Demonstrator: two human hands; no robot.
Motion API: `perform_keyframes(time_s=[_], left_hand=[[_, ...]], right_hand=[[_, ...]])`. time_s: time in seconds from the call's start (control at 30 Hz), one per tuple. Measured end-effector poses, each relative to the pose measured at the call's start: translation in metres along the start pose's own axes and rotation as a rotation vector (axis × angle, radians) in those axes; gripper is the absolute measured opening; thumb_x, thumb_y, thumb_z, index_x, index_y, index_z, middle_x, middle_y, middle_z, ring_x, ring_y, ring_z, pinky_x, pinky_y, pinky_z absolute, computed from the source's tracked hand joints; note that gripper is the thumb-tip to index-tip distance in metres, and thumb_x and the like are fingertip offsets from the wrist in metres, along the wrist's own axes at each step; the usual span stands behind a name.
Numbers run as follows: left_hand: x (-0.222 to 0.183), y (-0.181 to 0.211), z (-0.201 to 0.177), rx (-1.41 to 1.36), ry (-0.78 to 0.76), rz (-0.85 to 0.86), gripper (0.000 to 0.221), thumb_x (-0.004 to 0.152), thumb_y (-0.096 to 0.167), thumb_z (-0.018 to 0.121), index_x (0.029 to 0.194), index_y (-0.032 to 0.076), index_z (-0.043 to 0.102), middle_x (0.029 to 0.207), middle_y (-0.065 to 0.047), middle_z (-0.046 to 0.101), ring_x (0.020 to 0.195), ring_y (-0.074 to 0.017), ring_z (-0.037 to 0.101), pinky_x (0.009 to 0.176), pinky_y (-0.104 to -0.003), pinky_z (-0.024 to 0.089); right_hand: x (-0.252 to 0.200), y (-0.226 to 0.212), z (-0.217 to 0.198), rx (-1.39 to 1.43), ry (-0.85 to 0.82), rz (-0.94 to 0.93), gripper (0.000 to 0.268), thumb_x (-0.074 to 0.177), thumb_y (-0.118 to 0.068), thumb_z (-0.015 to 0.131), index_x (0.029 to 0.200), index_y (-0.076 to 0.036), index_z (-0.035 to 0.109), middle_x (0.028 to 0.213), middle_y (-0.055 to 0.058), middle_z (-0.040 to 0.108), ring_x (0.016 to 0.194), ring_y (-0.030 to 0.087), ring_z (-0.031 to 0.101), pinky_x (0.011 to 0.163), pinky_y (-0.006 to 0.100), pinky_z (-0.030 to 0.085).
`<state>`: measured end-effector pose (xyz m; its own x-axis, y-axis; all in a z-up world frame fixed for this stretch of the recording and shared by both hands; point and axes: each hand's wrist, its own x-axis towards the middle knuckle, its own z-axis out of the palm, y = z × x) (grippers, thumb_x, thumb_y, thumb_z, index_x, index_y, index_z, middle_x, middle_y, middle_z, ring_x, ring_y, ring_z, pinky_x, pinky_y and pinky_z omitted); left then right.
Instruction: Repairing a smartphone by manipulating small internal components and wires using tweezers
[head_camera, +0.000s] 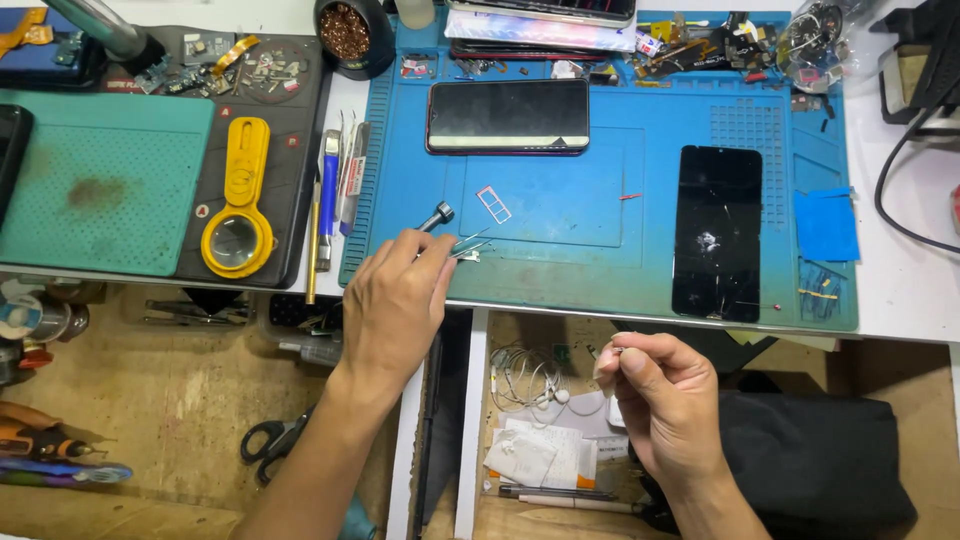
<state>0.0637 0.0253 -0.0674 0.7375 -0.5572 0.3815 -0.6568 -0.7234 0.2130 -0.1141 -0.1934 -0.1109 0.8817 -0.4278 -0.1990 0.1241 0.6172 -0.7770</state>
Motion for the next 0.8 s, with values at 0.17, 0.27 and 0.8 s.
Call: perform_keyframes(time_s=[0.17, 0.27, 0.8], left_hand=[[0.004, 0.006, -0.007, -0.006, -0.016, 0.045, 0.026, 0.09, 0.01, 0.079, 0.114, 0.01, 0.071, 0.095, -0.004, 0.063, 0.075, -0.025, 0.062, 0.062, -0.041, 0.053], [0.006, 0.022, -0.013, -0.055, -0.063, 0.12, 0.019, 0.092, 0.01, 0.075, 0.111, 0.01, 0.069, 0.094, -0.005, 0.064, 0.076, -0.0252, 0.062, 0.062, -0.041, 0.052], [0.005, 0.042, -0.019, -0.263, 0.151, 0.331, 0.022, 0.093, 0.01, 0.078, 0.113, 0.003, 0.072, 0.095, -0.012, 0.073, 0.079, -0.0224, 0.064, 0.067, -0.034, 0.044]], right_hand=[[0.001, 0.0, 0.0, 0.016, -0.015, -0.017, 0.014, 0.092, -0.003, 0.073, 0.105, 0.0, 0.077, 0.081, 0.016, 0.072, 0.079, 0.024, 0.067, 0.073, 0.032, 0.058], [0.002, 0.0, -0.001, 0.029, -0.013, -0.023, 0.014, 0.092, -0.003, 0.073, 0.105, 0.001, 0.077, 0.081, 0.016, 0.072, 0.079, 0.024, 0.067, 0.073, 0.032, 0.058], [-0.002, -0.002, 0.004, -0.04, -0.088, -0.101, 0.016, 0.091, -0.002, 0.073, 0.106, 0.001, 0.077, 0.083, 0.021, 0.073, 0.076, 0.026, 0.068, 0.07, 0.032, 0.056]])
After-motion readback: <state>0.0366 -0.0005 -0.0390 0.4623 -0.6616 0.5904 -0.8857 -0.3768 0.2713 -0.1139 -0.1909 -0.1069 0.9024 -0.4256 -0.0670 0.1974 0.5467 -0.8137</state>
